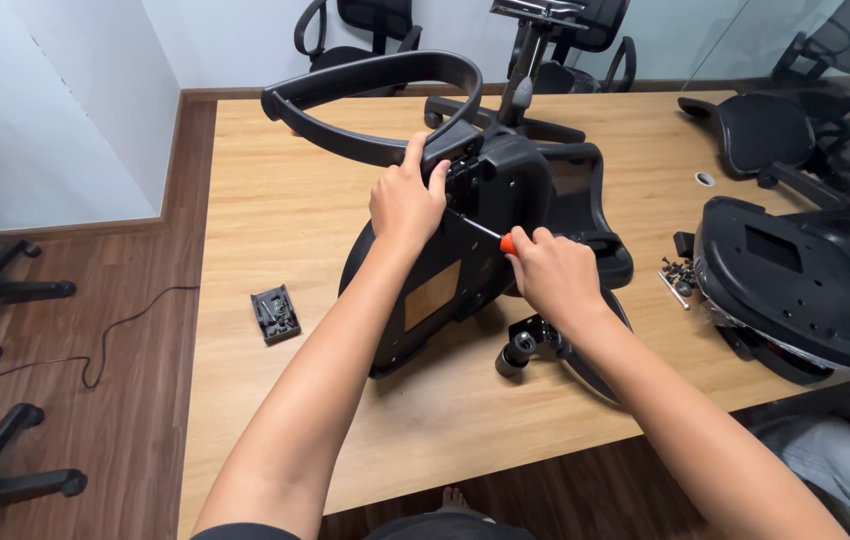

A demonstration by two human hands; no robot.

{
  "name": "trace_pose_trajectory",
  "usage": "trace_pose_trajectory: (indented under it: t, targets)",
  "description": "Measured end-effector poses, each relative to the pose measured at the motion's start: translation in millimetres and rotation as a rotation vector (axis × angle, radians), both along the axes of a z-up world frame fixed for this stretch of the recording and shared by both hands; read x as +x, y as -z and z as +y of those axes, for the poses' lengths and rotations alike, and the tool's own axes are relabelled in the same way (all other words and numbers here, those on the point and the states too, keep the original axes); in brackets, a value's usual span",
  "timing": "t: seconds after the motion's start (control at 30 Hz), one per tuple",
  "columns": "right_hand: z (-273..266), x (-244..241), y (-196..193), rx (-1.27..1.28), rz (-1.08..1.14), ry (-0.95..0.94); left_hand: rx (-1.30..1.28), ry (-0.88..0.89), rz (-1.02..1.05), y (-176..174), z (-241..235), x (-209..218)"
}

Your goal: The person attaches an armrest to an office chair seat, aligning the armrest bracket against the underside of the seat and driving screws with a screwdriver. They pick screws from a small parts tray on the table, hold the armrest steady with one hand while tightening, and reposition the seat to work on different mounting points.

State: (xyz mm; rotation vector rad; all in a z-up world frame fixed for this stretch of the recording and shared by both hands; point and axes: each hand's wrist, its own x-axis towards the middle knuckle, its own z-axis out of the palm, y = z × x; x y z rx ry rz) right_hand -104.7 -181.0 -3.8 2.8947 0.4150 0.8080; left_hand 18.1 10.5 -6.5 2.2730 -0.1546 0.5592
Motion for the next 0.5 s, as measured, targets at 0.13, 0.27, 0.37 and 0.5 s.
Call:
trace_pose_trajectory:
  t: [0.13, 0.27, 0.37, 0.5]
  targets:
    - [-1.4, 1.1, 1.1, -0.077, -0.043, 0.002, 0.005, 0.001, 0.005, -1.5, -1.6, -4.1]
    - [-3.6, 6.1, -3.0, -0.041, 0.150, 0.046, 0.003, 0.006, -0.006, -2.6, -2.7, -3.1]
    - [-4.3, 9.5, -11.4, -0.014, 0.216, 0.065, 0.011, 0.008, -0.001, 0.0, -4.8, -2.4]
    - [-8.0, 15.8, -24.3, 0.121, 0.342, 0.128, 0.021, 0.004, -0.021, 0.0, -7.8, -2.1]
